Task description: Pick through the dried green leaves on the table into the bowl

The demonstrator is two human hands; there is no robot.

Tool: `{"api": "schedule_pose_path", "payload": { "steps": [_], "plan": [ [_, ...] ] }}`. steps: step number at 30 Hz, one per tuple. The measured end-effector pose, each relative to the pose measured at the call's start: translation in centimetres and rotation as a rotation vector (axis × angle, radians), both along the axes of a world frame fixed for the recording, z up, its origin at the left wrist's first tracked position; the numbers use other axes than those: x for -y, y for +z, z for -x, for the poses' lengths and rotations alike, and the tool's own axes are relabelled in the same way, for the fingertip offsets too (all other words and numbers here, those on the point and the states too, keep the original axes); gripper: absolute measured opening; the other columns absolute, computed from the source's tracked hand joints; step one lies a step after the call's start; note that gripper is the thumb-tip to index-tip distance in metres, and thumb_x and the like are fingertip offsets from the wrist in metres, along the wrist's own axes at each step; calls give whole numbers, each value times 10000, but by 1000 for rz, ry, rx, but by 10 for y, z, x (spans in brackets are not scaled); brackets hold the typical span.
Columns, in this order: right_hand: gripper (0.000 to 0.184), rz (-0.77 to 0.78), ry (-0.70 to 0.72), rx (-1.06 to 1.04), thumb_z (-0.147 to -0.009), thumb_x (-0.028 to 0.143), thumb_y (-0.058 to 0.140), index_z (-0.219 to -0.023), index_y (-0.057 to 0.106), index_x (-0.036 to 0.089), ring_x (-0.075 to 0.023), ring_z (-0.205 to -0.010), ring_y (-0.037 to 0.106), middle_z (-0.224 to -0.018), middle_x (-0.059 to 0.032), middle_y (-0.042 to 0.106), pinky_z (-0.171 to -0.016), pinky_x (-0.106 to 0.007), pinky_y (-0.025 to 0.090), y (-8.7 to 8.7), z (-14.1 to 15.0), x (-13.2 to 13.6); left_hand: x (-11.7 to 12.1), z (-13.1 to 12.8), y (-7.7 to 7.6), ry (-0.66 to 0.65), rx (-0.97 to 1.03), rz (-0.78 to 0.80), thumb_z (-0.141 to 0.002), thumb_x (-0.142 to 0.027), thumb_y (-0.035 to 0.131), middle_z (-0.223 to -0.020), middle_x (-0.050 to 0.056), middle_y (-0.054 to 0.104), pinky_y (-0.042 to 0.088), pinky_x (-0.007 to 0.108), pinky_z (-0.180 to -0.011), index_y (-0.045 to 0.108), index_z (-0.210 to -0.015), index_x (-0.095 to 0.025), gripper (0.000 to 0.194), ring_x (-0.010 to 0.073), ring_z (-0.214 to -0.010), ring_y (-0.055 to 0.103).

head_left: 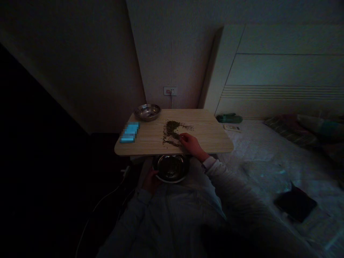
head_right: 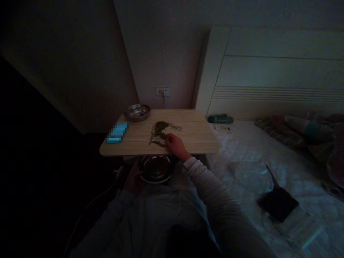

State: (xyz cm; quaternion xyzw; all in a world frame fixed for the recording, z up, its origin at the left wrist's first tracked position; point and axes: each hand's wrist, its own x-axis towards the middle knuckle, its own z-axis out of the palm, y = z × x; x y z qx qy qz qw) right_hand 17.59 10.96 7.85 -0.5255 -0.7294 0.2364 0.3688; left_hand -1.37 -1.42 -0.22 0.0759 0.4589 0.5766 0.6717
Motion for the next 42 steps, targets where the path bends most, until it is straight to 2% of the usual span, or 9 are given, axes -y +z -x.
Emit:
{"api": "schedule_pose_path", "payload": {
  "steps": [4,13,19,24,30,35,42],
  "plan": [
    [231,1,-39,13,-803,184,534,-997,658,160,-155,-708,600,-794,-45,688,-698,-272,456,-2,2,-2,0,0,-2,6,1,-3,-642,-79,602,-832,-3,716,533,389,-818,624,-993,-220,379,237,-941,655],
    [264,49,46,-7,-770,128,542,-1004,662,149,-149,-720,595,-824,-40,690,-709,-272,452,6,9,4,-2,1,1,16,10,53,-653,-69,590,-808,8,714,539,384,-799,629,-972,-206,349,240,-932,657],
    [257,63,28,-3,-778,105,540,-1000,665,134,-157,-746,599,-854,-57,689,-726,-279,444,9,8,7,-1,0,0,13,49,20,-648,-67,596,-811,7,723,543,377,-784,626,-991,-205,371,232,-892,669],
    [253,72,55,-6,-770,128,563,-1002,663,140,-148,-686,577,-773,-32,675,-684,-268,433,7,7,9,-1,1,1,16,62,32,-638,-59,597,-824,3,728,539,390,-798,624,-1003,-211,396,238,-904,668],
    [234,64,105,-43,-775,164,559,-983,667,152,-129,-654,556,-734,-10,660,-646,-246,417,3,6,9,-2,2,-2,-15,22,31,-644,-95,601,-887,31,732,531,401,-815,631,-1027,-204,399,273,-1020,633],
    [247,39,122,-80,-760,173,564,-985,665,161,-118,-645,543,-739,-4,664,-631,-234,413,-1,4,7,-2,1,-2,9,20,42,-656,-82,583,-808,12,725,541,388,-795,628,-1008,-216,379,247,-948,659],
    [257,52,115,-63,-764,175,551,-992,668,158,-123,-653,542,-747,-9,670,-634,-237,416,0,4,7,-1,1,-1,11,-19,39,-648,-92,592,-852,7,723,544,388,-785,613,-1048,-222,421,244,-946,657]
  ]
}}
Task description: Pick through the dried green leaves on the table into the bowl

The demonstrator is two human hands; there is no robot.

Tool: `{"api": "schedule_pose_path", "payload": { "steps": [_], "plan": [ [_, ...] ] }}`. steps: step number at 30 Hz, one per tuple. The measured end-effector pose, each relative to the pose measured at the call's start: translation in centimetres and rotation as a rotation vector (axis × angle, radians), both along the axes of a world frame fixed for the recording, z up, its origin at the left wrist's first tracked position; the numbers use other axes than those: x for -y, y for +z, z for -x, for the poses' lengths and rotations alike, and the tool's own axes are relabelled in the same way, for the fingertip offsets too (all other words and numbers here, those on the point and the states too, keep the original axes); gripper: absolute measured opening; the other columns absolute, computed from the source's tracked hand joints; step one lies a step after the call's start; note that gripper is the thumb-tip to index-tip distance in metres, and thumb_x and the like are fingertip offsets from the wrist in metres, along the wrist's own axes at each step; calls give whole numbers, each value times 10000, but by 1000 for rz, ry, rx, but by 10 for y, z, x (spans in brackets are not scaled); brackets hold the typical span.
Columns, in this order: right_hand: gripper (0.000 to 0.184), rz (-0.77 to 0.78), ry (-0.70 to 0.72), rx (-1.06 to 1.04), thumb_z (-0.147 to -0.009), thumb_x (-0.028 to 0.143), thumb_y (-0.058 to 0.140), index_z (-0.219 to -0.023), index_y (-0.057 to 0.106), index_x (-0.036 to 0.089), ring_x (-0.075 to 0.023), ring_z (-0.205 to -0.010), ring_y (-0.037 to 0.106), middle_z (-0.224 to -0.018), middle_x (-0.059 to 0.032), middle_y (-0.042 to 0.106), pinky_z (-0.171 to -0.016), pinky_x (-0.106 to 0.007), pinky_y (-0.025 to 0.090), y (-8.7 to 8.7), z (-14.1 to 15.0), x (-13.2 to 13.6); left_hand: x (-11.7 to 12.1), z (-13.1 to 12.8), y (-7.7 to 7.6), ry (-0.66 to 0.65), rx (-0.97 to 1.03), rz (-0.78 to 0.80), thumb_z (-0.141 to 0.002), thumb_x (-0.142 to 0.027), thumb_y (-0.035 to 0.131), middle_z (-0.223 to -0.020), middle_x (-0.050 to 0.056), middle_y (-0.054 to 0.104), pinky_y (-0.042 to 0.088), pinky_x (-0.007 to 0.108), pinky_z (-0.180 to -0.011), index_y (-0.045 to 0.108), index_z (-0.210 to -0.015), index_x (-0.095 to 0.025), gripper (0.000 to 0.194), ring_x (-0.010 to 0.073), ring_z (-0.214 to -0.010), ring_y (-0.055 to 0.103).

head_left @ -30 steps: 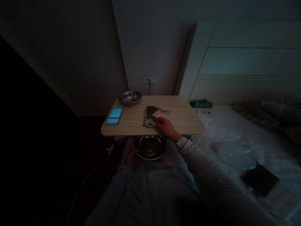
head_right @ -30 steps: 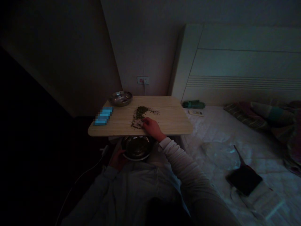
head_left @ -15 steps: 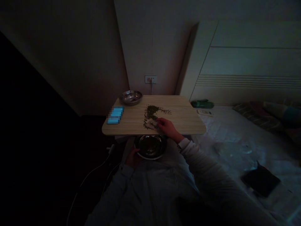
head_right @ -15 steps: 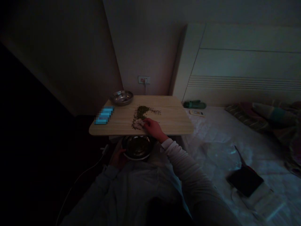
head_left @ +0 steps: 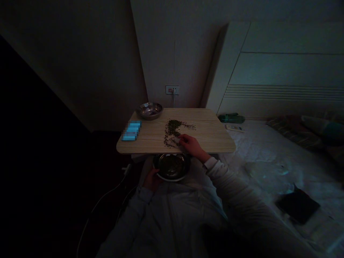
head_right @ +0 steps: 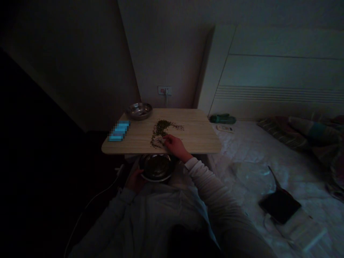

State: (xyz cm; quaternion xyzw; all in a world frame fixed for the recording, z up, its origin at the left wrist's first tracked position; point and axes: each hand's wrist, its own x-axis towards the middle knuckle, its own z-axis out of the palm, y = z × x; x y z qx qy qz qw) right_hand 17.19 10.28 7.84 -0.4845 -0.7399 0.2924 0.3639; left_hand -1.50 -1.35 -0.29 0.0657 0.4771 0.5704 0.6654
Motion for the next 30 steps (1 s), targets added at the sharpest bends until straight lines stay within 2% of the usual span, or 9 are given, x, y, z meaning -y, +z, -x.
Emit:
{"api": "schedule_pose_path", "payload": {
  "steps": [4,8,12,20,30],
  "plan": [
    [258,1,10,9,-765,166,548,-993,668,159,-125,-667,549,-749,-6,667,-655,-242,421,2,1,2,0,0,0,4,28,-35,-638,-91,599,-879,6,726,534,396,-815,615,-1047,-230,432,249,-987,643],
    [239,13,13,10,-773,178,552,-980,669,153,-128,-664,554,-740,-8,663,-658,-246,426,2,1,4,0,0,-2,-2,25,-4,-640,-101,602,-827,18,726,539,402,-798,621,-1032,-219,410,260,-969,649],
    [231,12,25,-5,-776,183,559,-979,667,157,-126,-672,558,-748,-8,666,-655,-242,426,2,0,5,-1,2,-5,-16,18,-49,-624,-102,617,-923,23,728,541,405,-799,612,-1084,-231,478,269,-1014,634],
    [230,30,7,-7,-782,188,556,-982,665,159,-120,-643,546,-734,-5,662,-652,-245,425,4,0,4,1,0,1,-15,20,-43,-634,-99,618,-867,13,727,547,395,-768,636,-995,-221,382,250,-918,661],
    [227,6,35,8,-793,203,553,-988,664,164,-117,-652,551,-728,-2,659,-643,-233,422,0,3,5,0,1,-2,-3,30,-25,-648,-89,604,-847,13,728,529,391,-823,634,-988,-213,364,250,-981,646]
  ]
}}
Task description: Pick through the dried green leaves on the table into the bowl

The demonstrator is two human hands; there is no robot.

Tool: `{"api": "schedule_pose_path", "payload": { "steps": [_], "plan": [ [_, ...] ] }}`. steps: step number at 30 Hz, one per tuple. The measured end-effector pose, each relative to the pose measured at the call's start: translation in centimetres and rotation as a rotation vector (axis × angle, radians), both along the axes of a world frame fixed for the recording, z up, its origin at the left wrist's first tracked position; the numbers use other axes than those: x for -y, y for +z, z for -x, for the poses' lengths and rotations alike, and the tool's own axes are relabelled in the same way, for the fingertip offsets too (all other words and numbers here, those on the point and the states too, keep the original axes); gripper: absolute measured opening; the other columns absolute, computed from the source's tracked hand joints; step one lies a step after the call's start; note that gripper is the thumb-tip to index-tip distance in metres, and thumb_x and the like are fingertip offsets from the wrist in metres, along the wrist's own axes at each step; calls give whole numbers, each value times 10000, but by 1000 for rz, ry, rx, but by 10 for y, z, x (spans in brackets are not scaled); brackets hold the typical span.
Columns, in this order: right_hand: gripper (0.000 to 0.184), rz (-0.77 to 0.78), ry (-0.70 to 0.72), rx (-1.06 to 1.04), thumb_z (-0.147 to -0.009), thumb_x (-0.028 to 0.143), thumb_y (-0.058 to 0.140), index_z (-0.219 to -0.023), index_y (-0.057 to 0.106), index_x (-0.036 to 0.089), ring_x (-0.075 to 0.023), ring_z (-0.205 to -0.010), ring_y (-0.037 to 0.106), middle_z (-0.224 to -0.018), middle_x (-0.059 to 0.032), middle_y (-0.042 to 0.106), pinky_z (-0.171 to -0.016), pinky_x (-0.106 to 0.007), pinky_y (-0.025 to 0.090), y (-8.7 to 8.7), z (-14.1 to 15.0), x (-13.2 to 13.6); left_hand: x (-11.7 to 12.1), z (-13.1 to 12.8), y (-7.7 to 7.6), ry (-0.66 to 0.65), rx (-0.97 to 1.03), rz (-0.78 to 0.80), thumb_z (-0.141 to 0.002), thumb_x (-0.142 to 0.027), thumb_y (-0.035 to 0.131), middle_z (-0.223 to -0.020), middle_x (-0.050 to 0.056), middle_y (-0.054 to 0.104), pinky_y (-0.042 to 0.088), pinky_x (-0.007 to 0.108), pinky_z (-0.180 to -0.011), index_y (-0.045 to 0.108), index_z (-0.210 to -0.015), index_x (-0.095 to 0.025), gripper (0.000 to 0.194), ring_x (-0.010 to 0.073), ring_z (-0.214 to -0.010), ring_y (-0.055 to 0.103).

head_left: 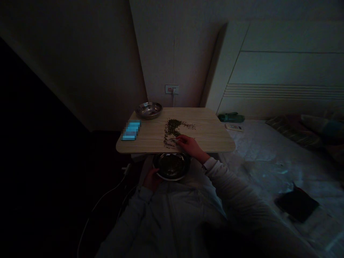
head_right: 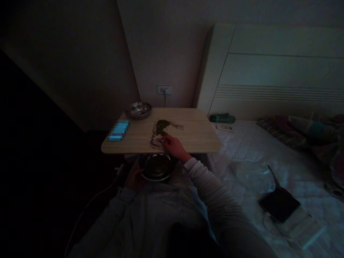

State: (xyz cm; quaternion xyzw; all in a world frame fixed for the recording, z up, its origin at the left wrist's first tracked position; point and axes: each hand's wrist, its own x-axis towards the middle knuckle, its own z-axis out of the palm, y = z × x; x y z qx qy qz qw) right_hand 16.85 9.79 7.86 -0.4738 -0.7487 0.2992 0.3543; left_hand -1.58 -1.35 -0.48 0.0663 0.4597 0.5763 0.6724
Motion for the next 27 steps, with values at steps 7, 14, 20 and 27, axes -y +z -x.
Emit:
{"api": "schedule_pose_path", "payload": {
  "steps": [7,14,20,27],
  "plan": [
    [223,-1,-13,-1,-785,200,568,-984,664,169,-121,-666,560,-757,-8,671,-653,-238,431,-3,0,-1,0,0,0,2,-20,-13,-636,-94,611,-874,11,722,536,398,-793,645,-975,-227,365,259,-986,640],
    [244,17,2,-10,-779,187,556,-996,663,157,-115,-644,549,-728,1,660,-627,-228,422,-1,1,-1,0,-1,2,16,6,-5,-635,-77,606,-849,5,724,541,400,-800,645,-975,-221,371,255,-966,648],
    [248,-15,14,-6,-775,191,550,-989,674,166,-115,-648,542,-735,-2,664,-631,-228,426,-5,4,-5,-1,1,-3,14,-14,-8,-638,-99,605,-950,14,724,544,380,-798,636,-1040,-244,428,256,-1027,627],
    [235,12,41,4,-767,175,563,-966,688,179,-130,-705,574,-807,-14,685,-694,-251,451,-4,11,-2,0,3,-5,48,-8,-25,-626,-101,619,-889,11,730,539,384,-826,654,-983,-228,380,255,-1040,621]
  ]
}}
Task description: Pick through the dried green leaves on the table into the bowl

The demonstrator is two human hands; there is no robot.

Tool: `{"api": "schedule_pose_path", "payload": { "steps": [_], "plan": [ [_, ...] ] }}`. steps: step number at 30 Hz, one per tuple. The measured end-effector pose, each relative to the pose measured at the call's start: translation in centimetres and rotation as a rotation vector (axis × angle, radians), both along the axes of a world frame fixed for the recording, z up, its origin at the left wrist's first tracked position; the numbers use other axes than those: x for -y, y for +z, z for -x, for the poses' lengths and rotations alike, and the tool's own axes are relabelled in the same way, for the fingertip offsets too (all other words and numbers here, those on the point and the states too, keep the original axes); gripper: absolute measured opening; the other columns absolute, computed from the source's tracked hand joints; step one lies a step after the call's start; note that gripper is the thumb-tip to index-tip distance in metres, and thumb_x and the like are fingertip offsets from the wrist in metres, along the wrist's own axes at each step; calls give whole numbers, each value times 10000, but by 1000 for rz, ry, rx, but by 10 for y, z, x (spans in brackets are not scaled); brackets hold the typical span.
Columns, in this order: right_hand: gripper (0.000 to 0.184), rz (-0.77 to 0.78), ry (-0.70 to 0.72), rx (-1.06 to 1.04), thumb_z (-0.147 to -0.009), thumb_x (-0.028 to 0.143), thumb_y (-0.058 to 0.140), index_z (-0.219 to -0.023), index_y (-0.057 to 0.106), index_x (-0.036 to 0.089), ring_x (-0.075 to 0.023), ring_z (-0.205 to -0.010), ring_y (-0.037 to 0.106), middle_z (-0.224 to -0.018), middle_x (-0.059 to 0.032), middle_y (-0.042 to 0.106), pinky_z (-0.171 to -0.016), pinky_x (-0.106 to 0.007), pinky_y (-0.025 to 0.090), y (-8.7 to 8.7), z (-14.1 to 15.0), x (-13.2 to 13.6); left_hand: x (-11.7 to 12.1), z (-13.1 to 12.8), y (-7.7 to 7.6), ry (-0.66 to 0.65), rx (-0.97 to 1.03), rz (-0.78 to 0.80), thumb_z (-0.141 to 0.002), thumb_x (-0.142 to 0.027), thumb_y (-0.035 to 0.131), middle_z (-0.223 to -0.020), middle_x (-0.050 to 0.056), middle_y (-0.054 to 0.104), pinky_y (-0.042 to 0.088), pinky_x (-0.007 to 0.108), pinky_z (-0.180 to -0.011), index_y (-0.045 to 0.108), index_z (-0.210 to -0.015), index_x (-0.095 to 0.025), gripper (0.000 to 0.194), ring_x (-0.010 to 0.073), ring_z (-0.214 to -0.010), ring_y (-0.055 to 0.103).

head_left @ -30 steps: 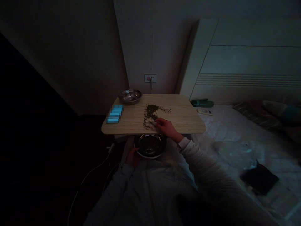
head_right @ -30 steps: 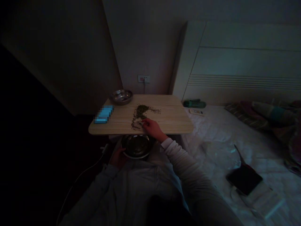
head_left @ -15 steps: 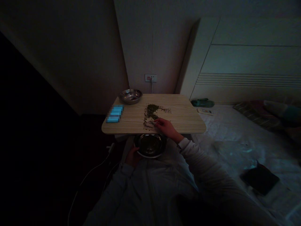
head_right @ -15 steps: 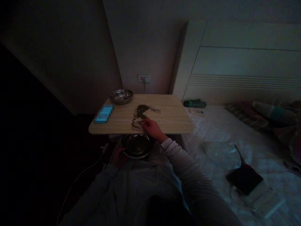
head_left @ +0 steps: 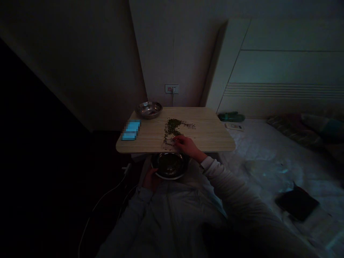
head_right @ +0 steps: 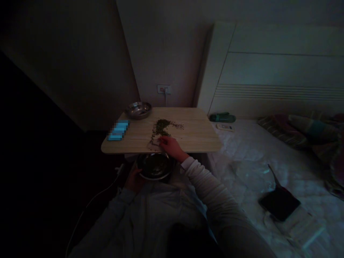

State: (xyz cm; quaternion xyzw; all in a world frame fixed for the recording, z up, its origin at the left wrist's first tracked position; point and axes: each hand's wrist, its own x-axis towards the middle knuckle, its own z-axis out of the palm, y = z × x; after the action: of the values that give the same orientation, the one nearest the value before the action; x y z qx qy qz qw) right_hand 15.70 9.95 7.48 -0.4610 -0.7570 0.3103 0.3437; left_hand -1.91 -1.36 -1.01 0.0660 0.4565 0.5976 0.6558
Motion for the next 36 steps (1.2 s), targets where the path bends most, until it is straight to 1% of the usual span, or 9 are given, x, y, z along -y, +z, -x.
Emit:
{"api": "schedule_pose_path", "payload": {
  "steps": [3,6,11,18,22,26,29,31,36],
  "plan": [
    [247,16,12,12,-771,173,563,-985,688,172,-141,-715,584,-817,-25,688,-705,-268,457,1,1,2,1,-2,2,15,33,-27,-634,-95,621,-892,5,730,533,388,-843,659,-954,-229,349,251,-1041,621],
    [258,17,24,21,-769,161,568,-999,685,168,-145,-726,591,-826,-28,690,-721,-276,457,1,1,3,1,-3,5,39,37,-43,-635,-75,616,-896,-9,728,530,394,-850,651,-987,-245,392,242,-1022,630],
    [242,4,73,7,-776,164,566,-984,687,183,-143,-757,599,-875,-23,696,-742,-276,459,2,1,5,1,-3,10,23,32,-13,-640,-67,611,-919,-5,727,533,400,-845,642,-1022,-244,422,244,-1016,635],
    [248,-4,-45,26,-790,175,558,-1010,674,172,-142,-688,573,-782,-22,680,-699,-267,452,6,3,1,1,-3,10,53,29,-18,-631,-53,606,-911,-4,730,536,389,-843,654,-1018,-246,435,249,-1009,636],
    [228,3,-51,28,-791,166,552,-984,673,170,-142,-695,576,-790,-24,679,-688,-264,448,7,6,0,2,-2,9,102,-3,-76,-631,-65,616,-946,-9,730,527,376,-861,654,-1042,-257,455,237,-1029,629],
    [237,-12,-26,12,-788,178,555,-994,671,167,-135,-686,575,-780,-20,677,-666,-253,441,5,8,4,3,-2,12,157,53,-42,-632,-32,599,-881,-23,732,523,372,-869,671,-968,-250,408,224,-1001,640],
    [246,-15,14,3,-777,176,560,-995,674,172,-133,-699,578,-800,-18,681,-666,-251,439,1,4,9,3,-3,15,154,71,-15,-641,-27,589,-810,-27,728,526,379,-864,673,-920,-243,362,219,-960,655],
    [251,-4,17,15,-774,176,557,-996,675,174,-135,-694,579,-791,-18,682,-660,-252,438,-1,0,13,4,-3,16,143,61,-14,-645,-32,589,-781,-28,724,528,379,-858,671,-907,-242,346,215,-934,662],
    [281,17,-9,68,-771,168,546,-1022,672,169,-142,-689,586,-780,-23,686,-671,-262,444,-3,-13,14,3,-5,15,141,56,-83,-634,-29,589,-838,-31,731,526,368,-859,658,-984,-251,420,208,-938,660]
  ]
}}
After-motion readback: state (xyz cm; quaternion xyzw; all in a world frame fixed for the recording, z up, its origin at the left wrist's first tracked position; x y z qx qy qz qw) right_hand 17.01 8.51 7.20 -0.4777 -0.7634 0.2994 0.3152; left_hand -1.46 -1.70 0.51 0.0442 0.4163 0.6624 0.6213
